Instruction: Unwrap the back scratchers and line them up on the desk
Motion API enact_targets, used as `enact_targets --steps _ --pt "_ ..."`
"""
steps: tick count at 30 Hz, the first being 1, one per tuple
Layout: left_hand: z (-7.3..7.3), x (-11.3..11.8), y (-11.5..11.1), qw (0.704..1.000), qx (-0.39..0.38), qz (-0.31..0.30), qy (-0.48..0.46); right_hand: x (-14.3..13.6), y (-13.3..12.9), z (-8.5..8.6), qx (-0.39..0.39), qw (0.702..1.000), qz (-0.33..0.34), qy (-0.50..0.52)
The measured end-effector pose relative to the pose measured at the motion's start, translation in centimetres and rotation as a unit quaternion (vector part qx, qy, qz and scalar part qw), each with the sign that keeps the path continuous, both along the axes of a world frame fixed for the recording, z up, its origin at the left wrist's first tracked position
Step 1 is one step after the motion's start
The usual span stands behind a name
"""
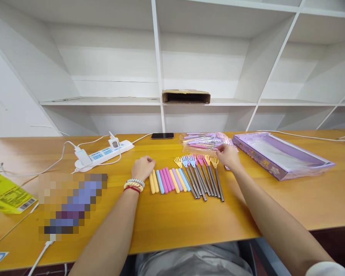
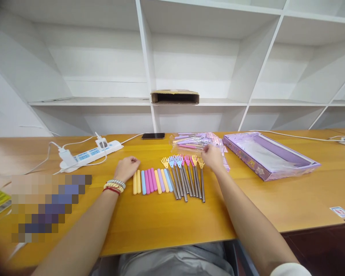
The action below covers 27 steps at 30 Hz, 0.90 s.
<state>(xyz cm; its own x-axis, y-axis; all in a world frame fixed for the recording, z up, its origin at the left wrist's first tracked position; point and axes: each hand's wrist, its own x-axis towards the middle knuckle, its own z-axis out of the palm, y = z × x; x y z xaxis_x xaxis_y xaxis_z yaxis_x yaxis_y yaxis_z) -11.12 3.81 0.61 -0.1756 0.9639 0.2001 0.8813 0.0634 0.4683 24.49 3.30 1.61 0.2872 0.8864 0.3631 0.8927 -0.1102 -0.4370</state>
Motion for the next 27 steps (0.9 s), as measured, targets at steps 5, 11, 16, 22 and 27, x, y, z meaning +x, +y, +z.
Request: enact_targets --steps 5,11,16,22,27 --pt "0.3 0.5 -0.2 1.000 0.018 -0.001 -0.013 1.7 4.5 2.0 -0.074 0.991 -0.002 -0.111" --pt "0.2 0.5 -0.2 0.999 0.047 -0.002 -0.026 3.0 6.7 3.2 -0.066 0.988 0.020 -0.140" --pt "0.3 -0.1 0.1 0.999 0.051 -0.003 -0.019 3.1 3.6 2.4 0.079 0.993 0.061 -0.071" --pt "0.7 -1.1 0.2 0.997 0.040 -0.004 -0.071 5.6 -0.5 -0.4 0.142 0.989 0.011 0.042" --pt "0.5 -1.3 0.1 0.997 0.028 0.003 -0.075 8.2 -0.3 -2.5 0.116 0.987 -0.017 0.111"
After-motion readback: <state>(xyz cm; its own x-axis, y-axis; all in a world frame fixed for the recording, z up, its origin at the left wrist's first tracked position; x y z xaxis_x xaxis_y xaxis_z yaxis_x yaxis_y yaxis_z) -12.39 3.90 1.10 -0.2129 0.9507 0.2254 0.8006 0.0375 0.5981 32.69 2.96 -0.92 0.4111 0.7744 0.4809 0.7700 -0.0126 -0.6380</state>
